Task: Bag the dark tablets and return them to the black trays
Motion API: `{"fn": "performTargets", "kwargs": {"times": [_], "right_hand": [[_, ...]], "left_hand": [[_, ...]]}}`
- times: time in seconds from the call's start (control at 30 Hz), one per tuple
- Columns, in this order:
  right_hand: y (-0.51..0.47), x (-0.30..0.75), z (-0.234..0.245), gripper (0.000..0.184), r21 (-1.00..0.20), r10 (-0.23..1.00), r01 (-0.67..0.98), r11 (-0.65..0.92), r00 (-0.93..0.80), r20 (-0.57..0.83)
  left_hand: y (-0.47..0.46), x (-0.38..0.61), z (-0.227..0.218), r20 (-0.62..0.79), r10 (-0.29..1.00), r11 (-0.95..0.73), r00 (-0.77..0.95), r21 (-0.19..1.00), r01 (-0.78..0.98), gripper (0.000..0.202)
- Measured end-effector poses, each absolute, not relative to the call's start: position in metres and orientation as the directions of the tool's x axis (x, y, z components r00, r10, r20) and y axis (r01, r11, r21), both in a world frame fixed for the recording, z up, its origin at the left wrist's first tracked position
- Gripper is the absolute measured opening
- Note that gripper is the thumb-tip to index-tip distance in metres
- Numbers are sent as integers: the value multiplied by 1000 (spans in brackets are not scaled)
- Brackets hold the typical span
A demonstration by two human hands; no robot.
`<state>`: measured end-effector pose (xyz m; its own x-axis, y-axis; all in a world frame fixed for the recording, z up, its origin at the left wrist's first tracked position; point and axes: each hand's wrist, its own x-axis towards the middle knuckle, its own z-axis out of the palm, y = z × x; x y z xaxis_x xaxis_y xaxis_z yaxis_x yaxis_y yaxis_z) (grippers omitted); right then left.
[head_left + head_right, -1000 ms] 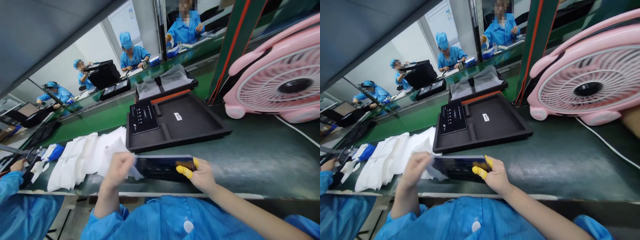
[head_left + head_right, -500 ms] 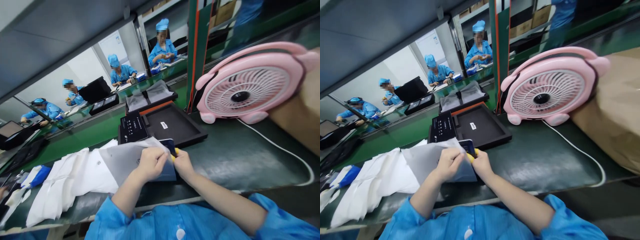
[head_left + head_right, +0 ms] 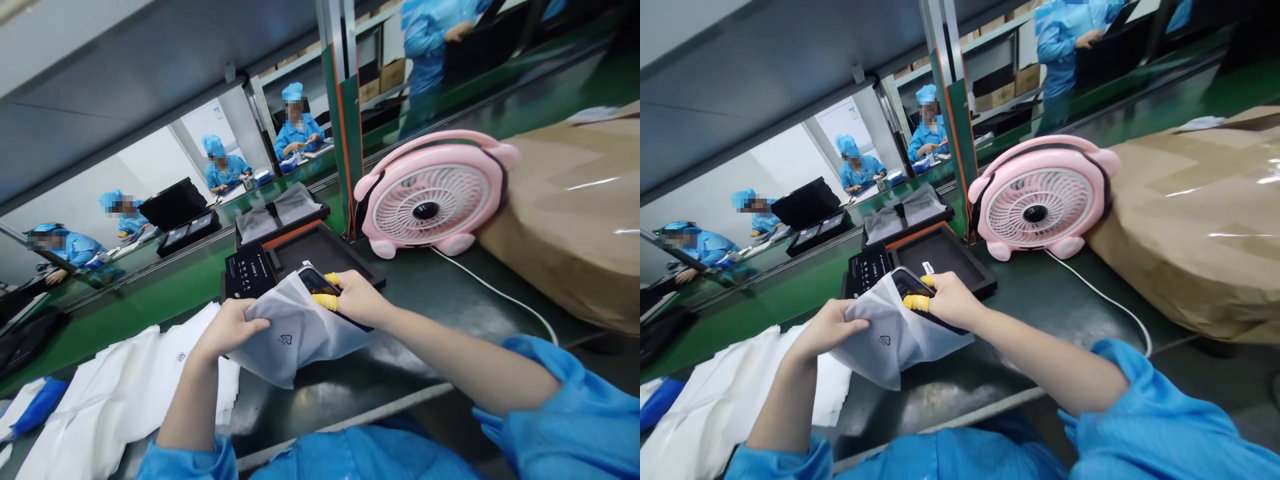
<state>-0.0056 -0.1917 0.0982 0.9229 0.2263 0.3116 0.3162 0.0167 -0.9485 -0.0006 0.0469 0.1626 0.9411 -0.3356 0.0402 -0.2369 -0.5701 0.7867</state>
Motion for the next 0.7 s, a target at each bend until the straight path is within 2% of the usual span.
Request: {"fn": "performTargets", "kwargs": {"times": [0.03,0.1,0.17,0.23,0.27,0.33,0.4,0.47,0.53,0.57,0.63,0.7], "right_hand": [[-201,-4,107,36,-925,329,376,-51,881,340],[-219,0,122,38,-853,567,500,-151,750,340],[-235,3,131,43,-735,701,596,-325,673,235],[-243,7,134,46,-492,662,618,-612,741,107],[-246,9,135,39,-335,618,605,-722,782,79],[-250,16,140,15,-64,602,609,-790,792,106],[-255,23,151,14,57,636,645,-762,730,250],[-259,27,168,20,47,593,655,-755,650,475],[-257,25,186,26,-78,474,683,-726,579,664],[-252,23,194,30,-159,428,720,-676,559,710],[-233,16,203,40,-317,417,786,-530,567,710],[-206,13,206,44,-451,468,791,-414,610,640]], "left_hand": [[47,-2,156,25,-328,-548,944,809,-212,16],[47,-7,140,80,-252,-465,965,864,-193,22],[49,-12,124,156,-144,-399,977,895,-201,27],[53,-16,113,196,-64,-356,979,911,-206,30],[55,-17,109,196,-39,-335,980,921,-198,31],[56,-19,105,169,2,-274,986,948,-162,31],[54,-20,104,153,53,-216,987,967,-138,31],[49,-22,102,169,114,-184,979,972,-147,30],[41,-25,98,199,140,-174,970,969,-174,31],[36,-27,95,218,139,-176,966,965,-193,30],[27,-29,87,251,105,-205,962,952,-226,28],[19,-32,79,276,65,-235,959,938,-254,24]]}}
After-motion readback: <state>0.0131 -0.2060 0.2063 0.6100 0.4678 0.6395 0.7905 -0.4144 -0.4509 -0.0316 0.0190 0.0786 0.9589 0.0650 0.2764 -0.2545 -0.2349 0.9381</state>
